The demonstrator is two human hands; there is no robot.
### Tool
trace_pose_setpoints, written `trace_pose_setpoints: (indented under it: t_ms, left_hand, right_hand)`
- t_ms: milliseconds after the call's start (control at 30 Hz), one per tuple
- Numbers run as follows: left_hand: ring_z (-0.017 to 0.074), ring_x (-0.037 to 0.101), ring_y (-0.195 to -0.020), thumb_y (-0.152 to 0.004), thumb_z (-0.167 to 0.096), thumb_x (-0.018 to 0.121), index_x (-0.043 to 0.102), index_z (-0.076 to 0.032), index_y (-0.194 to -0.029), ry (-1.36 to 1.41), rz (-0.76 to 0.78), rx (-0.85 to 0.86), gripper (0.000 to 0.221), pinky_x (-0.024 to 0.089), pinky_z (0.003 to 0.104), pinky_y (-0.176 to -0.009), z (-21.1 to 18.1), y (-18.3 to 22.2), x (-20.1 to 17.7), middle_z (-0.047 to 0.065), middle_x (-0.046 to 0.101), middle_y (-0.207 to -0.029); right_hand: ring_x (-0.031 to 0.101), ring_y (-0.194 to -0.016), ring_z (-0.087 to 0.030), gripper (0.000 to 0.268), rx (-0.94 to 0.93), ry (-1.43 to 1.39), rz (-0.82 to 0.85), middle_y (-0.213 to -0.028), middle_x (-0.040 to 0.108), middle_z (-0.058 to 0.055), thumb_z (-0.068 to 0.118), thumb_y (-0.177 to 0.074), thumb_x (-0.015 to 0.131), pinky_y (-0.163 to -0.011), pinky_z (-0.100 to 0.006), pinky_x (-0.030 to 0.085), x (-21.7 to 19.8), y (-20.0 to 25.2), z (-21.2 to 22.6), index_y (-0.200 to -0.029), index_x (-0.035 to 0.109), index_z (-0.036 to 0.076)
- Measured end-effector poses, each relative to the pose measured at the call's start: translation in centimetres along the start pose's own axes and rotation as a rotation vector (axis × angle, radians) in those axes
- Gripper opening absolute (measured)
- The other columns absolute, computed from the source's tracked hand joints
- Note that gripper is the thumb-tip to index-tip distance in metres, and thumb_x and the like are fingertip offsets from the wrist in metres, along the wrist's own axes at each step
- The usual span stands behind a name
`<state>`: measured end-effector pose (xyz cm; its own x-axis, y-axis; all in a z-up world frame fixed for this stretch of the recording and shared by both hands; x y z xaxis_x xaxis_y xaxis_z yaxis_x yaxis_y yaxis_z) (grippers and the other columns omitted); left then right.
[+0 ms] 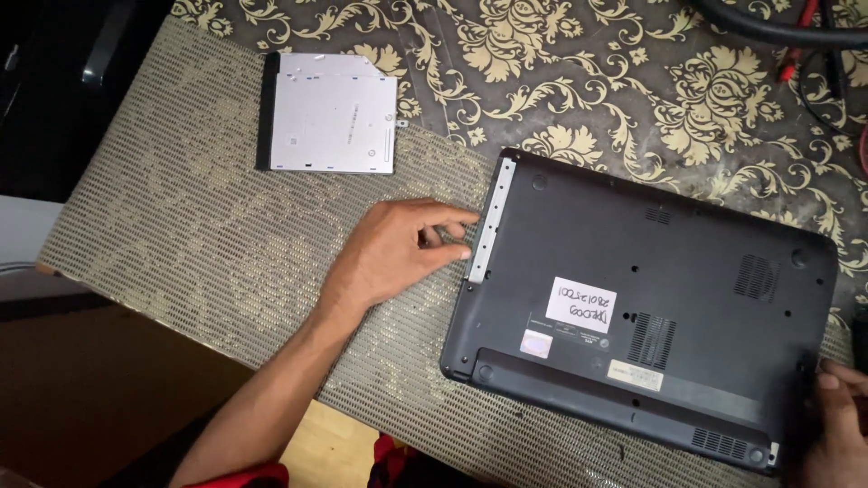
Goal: The person is unscrewing the back cover of a laptop, removing it to reveal the internal components, and then replacing the cover and screwing it back in.
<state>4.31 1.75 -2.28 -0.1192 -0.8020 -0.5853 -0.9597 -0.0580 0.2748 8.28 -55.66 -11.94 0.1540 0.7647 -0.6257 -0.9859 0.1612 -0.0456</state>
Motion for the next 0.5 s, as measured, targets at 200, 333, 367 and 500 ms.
trace_pose_setpoints:
  t_ms: [200, 333, 367, 500]
  left_hand:
    - [0.0074, 0.074, -0.076, -0.087, -0.03, 0.08, 0.074, -0.025, -0.124, -0.028, -0.037, 0.051, 0.038, 0.064, 0.024, -0.067, 0.1, 0.3, 0.3, 0.0, 0.079, -0.112]
    - [0.0077, 0.075, -0.07, -0.091, -0.03, 0.077, 0.076, -0.021, -0.119, -0.104, -0.099, 0.213, 0.029, 0.066, 0.031, -0.073, 0.1, 0.5, 0.6, 0.006, 0.078, -0.115]
    - [0.0077, 0.075, -0.07, -0.091, -0.03, 0.077, 0.076, -0.021, -0.119, -0.107, -0.099, 0.215, 0.029, 0.066, 0.031, -0.073, 0.1, 0.5, 0.7, 0.006, 0.078, -0.115]
    - [0.0211, 0.077, -0.089, -0.095, -0.031, 0.069, 0.073, -0.018, -0.125, -0.259, -0.072, 0.367, 0.033, 0.064, 0.041, -0.084, -1.0, 0.8, 0.5, 0.012, 0.076, -0.116]
  right_hand:
    - [0.053, -0.108, -0.009, 0.017, 0.073, -0.008, -0.049, -0.123, 0.059, 0.002, 0.026, -0.126, 0.06, -0.102, -0.024, 0.041, 0.6, 0.8, 2.7, -0.141, 0.063, 0.02]
    - [0.053, -0.113, -0.008, 0.013, 0.086, -0.071, -0.05, -0.127, 0.059, 0.004, 0.022, -0.124, 0.062, -0.105, -0.022, 0.043, 0.9, 1.3, 5.2, -0.137, 0.063, 0.02]
    - [0.053, -0.113, -0.008, 0.013, 0.086, -0.074, -0.052, -0.127, 0.059, 0.004, 0.022, -0.124, 0.062, -0.105, -0.022, 0.043, 0.8, 1.3, 5.1, -0.137, 0.063, 0.02]
    - [0.054, -0.105, -0.006, 0.014, 0.071, -0.051, -0.04, -0.121, 0.06, 0.004, 0.02, -0.126, 0.062, -0.099, -0.019, 0.043, 0.8, 1.2, 4.9, -0.139, 0.064, 0.018]
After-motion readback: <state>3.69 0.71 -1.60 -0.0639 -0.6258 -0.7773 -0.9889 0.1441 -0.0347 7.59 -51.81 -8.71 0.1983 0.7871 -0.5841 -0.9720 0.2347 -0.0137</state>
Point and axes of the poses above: each hand's wrist, its own y-axis away from the middle knuckle, its own x-axis out of the palm, z = x × y, the point moved 4 cm from there along -y, towards the middle knuckle
